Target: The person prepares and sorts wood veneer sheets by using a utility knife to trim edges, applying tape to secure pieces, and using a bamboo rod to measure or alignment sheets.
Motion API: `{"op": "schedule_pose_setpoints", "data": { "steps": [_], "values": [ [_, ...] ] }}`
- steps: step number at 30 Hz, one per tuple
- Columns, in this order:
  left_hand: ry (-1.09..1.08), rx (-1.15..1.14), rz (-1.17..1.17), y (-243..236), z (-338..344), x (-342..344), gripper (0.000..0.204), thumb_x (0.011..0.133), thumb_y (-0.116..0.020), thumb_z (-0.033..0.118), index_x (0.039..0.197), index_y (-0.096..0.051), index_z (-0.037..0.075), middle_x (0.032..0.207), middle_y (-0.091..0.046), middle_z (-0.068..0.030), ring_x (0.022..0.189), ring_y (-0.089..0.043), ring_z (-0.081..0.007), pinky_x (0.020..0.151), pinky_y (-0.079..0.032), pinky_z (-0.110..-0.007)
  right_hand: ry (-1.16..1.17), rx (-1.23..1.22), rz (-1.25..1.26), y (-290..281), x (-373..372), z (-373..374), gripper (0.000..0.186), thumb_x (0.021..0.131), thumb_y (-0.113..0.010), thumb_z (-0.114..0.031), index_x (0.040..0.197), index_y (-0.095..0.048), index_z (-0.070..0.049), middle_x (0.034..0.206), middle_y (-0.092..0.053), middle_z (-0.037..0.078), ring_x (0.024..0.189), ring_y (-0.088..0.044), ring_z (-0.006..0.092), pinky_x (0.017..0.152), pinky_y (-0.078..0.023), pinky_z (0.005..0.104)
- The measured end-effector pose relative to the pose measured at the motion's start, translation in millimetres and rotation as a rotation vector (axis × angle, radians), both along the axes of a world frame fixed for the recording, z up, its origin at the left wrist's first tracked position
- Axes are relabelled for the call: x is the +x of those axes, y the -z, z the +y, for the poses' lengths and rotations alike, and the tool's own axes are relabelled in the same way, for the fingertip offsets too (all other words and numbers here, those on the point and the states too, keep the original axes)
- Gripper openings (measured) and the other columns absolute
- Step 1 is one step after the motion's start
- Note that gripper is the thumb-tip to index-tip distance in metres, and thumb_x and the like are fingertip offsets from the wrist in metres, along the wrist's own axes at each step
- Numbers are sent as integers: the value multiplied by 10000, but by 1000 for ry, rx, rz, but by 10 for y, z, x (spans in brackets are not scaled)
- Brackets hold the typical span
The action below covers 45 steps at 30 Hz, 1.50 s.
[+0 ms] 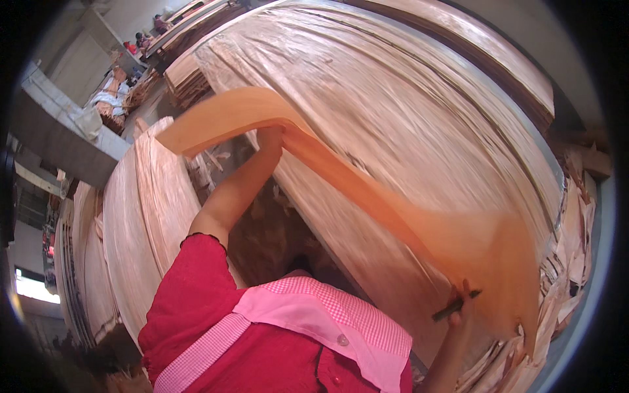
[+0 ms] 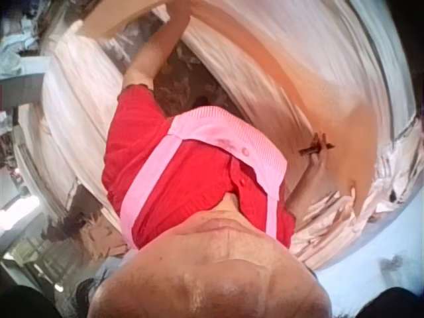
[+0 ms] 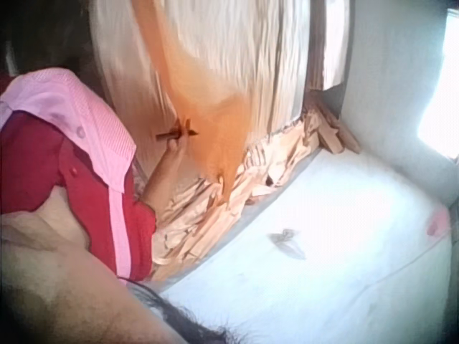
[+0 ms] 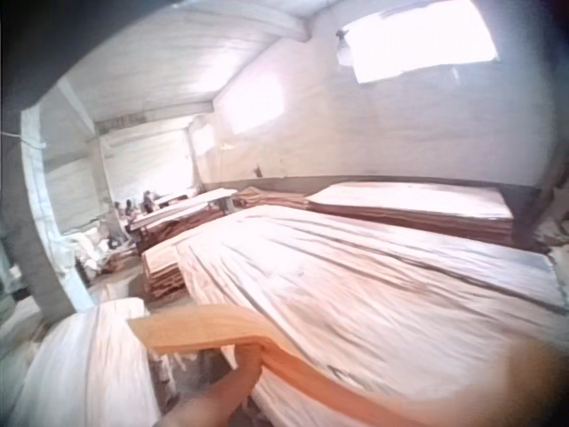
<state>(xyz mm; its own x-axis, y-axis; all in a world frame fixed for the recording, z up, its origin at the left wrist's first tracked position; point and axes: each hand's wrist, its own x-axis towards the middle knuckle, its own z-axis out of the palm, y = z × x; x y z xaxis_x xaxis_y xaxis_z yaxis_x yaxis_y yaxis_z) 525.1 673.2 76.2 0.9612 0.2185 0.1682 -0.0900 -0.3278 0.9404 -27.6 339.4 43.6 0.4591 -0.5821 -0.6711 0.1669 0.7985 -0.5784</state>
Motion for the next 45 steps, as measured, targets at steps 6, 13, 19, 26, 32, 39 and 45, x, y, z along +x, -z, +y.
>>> {"op": "schedule_pose_setpoints", "data": {
  "steps": [6,13,19,26,32,39,45],
  "values": [
    [382,487,10,314,-492,1806,329,819,-429,179,1091,-513,15,1151,-491,-180,1034,-492,-306,838,-408,-387,138,-84,136,24,763,697,208,799,-548,-72,1007,-541,-77,630,-472,-2,496,-426,87,407,-367,194],
    [930,799,-71,26,-512,4081,130,751,-496,102,768,-620,66,659,-582,-82,571,-540,-187,506,-419,-348,181,-243,167,-498,2126,274,260,796,-574,-79,1046,-555,-10,739,-571,58,585,-556,138,466,-425,203],
    [648,121,557,410,-714,4755,112,702,-585,88,645,-500,134,560,-448,-8,412,-406,-121,351,-329,-246,205,-130,296,-471,2466,314,283,809,-522,-47,1092,-531,-48,847,-595,95,735,-622,206,473,-466,220],
    [385,394,-390,418,-858,3703,403,734,-615,230,1070,-458,70,1080,-424,-84,943,-388,-244,788,-261,-382,261,-352,163,-371,3231,1124,304,854,-482,-73,1156,-465,-49,987,-549,46,703,-605,156,526,-459,229],
    [1313,1041,-1157,216,-1118,616,587,692,-658,209,1237,-444,168,1306,-410,-22,1231,-346,-195,1045,-139,-458,145,-283,99,143,3225,1420,332,830,-523,-83,1159,-488,-58,993,-548,40,757,-610,163,550,-480,248],
    [1344,694,-1088,544,-1248,879,309,806,-514,85,1109,-546,137,1020,-607,-51,959,-566,-209,815,-445,-332,617,-242,310,285,2089,1172,221,803,-542,-21,1005,-507,-102,931,-530,35,707,-551,148,508,-517,280],
    [1257,790,-1040,121,-1583,1123,334,799,-442,23,1025,-603,209,993,-619,-18,851,-605,-220,718,-497,-328,407,-449,139,-119,1657,274,205,794,-564,-28,994,-519,-40,885,-535,57,683,-557,203,535,-512,306]
  ]
}}
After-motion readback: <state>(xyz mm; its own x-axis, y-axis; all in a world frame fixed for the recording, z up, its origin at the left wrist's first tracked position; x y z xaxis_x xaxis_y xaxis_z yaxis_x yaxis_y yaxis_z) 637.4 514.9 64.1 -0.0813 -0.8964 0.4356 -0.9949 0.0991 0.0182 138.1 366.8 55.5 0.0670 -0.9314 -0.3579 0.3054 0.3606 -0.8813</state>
